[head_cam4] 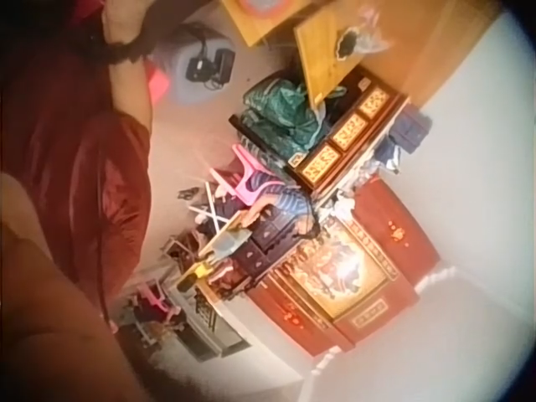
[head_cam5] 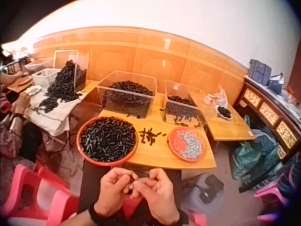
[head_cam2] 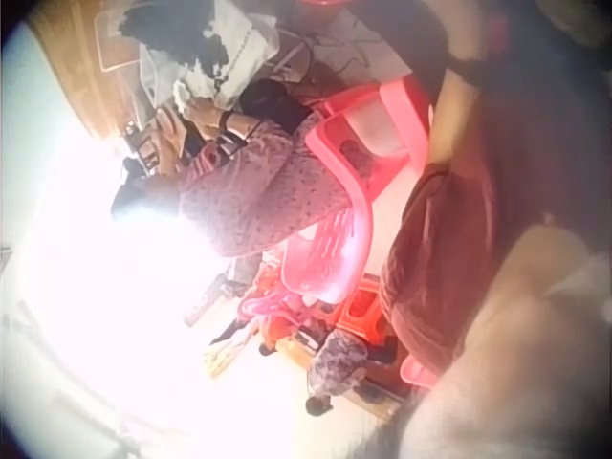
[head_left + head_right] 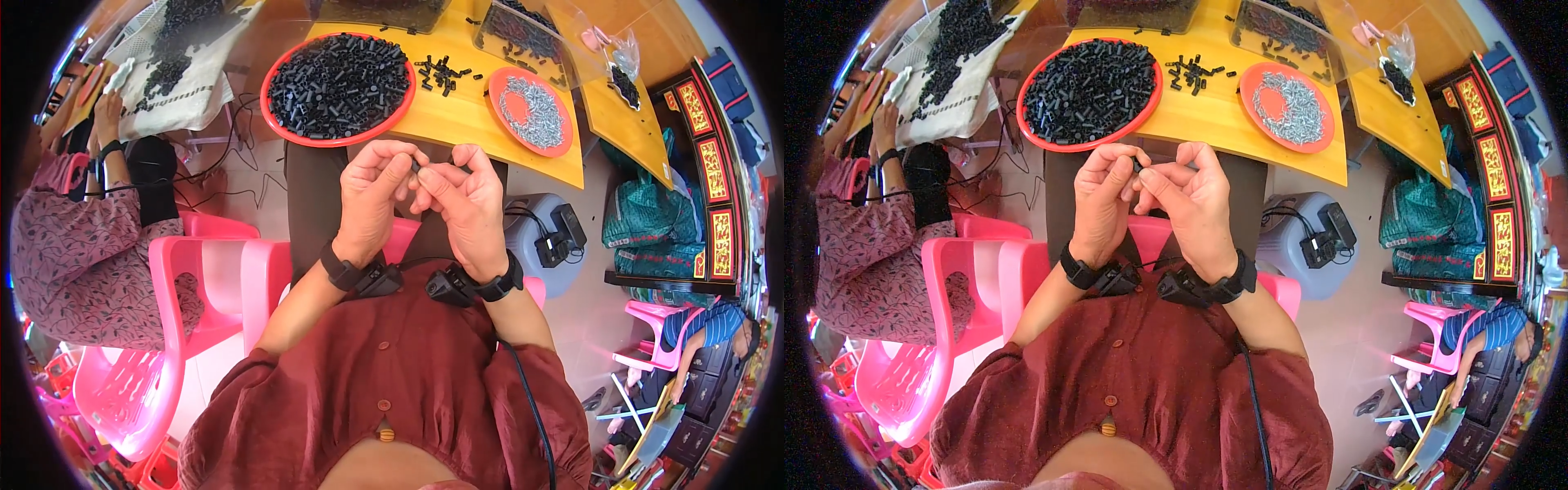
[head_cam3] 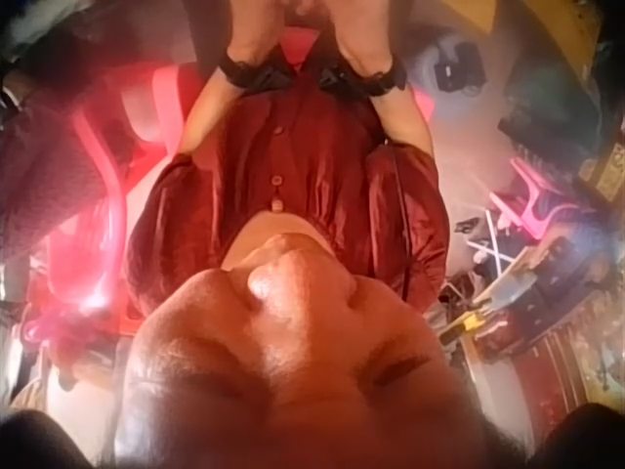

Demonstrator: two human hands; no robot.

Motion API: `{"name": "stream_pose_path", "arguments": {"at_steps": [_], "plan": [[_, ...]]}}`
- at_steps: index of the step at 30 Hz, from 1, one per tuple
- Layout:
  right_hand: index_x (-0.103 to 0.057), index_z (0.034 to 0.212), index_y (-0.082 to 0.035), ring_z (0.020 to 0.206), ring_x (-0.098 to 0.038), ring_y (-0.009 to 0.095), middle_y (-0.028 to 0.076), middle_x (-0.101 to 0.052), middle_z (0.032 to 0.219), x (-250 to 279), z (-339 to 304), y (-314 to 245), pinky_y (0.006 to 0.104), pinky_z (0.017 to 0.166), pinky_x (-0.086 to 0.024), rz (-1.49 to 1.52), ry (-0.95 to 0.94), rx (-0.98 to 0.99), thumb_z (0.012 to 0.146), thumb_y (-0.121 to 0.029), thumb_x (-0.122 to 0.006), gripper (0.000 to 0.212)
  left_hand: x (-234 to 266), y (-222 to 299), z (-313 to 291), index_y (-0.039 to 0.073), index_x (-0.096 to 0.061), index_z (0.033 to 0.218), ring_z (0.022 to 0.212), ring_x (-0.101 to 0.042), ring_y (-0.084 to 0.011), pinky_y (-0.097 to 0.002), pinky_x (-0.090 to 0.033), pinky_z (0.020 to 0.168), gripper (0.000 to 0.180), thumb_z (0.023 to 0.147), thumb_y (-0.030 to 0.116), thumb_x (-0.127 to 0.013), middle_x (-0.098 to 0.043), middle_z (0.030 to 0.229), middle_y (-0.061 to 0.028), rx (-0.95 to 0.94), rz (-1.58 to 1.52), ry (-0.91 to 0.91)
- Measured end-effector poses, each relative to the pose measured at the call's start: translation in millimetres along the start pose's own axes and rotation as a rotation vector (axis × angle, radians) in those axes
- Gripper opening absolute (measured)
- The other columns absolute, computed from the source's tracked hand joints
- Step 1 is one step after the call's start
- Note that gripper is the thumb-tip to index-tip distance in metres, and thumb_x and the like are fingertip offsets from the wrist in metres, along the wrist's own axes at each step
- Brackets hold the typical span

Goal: The person assembles small black plastic components by hand at a workbench.

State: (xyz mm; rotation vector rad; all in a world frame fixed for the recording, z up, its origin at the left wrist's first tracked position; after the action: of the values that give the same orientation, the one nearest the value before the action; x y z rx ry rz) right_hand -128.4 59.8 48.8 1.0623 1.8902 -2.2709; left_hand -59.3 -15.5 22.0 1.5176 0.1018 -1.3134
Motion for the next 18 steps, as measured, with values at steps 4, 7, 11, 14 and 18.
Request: {"name": "stream_pose_path", "arguments": {"at_steps": [4, 7, 11, 14, 18], "plan": [[-0.032, 0.094, -0.006, 0.065, -0.058, 0.012, 0.014, -0.063, 0.084, -1, -2, -12, 0.024, 0.062, -0.05, -0.201, 0.019, 0.198, 0.088, 0.005, -0.055, 0.027, -2, -3, -1, 0.002, -0.061, 0.103, 0.063, -0.049, -0.0038, -0.0183, -0.044, 0.06, 0.014, 0.091, 0.008, -0.058, -0.065, 0.094, -0.0077, 0.059, 0.015, 0.058], [-0.031, 0.092, -0.007, 0.066, -0.059, 0.013, 0.015, -0.063, 0.085, -2, -4, -19, 0.0247, 0.063, -0.051, -0.29, 0.025, 0.271, 0.089, 0.005, -0.055, 0.026, 3, -10, 0, 0.001, -0.062, 0.104, 0.065, -0.051, -0.004, -0.0195, -0.044, 0.06, 0.016, 0.092, 0.01, -0.056, -0.065, 0.089, -0.0042, 0.136, 0.147, 0.089], [-0.032, 0.092, -0.007, 0.066, -0.059, 0.012, 0.015, -0.063, 0.085, -1, -3, -16, 0.0253, 0.064, -0.051, -0.25, 0.015, 0.233, 0.089, 0.005, -0.054, 0.026, -3, -13, 0, 0.001, -0.063, 0.105, 0.062, -0.051, -0.0052, -0.0202, -0.043, 0.058, 0.019, 0.094, 0.014, -0.054, -0.059, 0.076, 0.0004, 0.168, 0.13, 0.032], [-0.032, 0.095, -0.005, 0.067, -0.059, 0.011, 0.015, -0.062, 0.085, -1, -4, -15, 0.0226, 0.065, -0.049, -0.167, 0.012, 0.168, 0.089, 0.005, -0.054, 0.025, -7, -13, -2, 0.0, -0.062, 0.105, 0.06, -0.051, -0.0059, -0.0199, -0.042, 0.057, 0.02, 0.095, 0.015, -0.054, -0.057, 0.072, 0.0013, 0.17, 0.054, 0.021], [-0.032, 0.095, -0.006, 0.067, -0.06, 0.013, 0.015, -0.062, 0.084, -1, -3, -13, 0.0238, 0.067, -0.051, -0.112, -0.017, 0.116, 0.088, 0.005, -0.054, 0.025, -11, -13, -5, 0.0, -0.062, 0.105, 0.059, -0.051, -0.0062, -0.02, -0.042, 0.056, 0.021, 0.095, 0.017, -0.053, -0.058, 0.073, 0.0004, 0.181, -0.009, -0.031]]}}
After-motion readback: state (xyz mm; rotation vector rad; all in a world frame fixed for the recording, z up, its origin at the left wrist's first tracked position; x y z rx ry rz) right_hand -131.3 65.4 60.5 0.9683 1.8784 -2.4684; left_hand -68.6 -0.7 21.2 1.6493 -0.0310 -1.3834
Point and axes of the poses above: each hand's wrist, its own z-axis towards the middle knuckle, its own x-axis out of the back of the hand, y = z × x, the point moved 10 cm from there along z, towards the middle knuckle
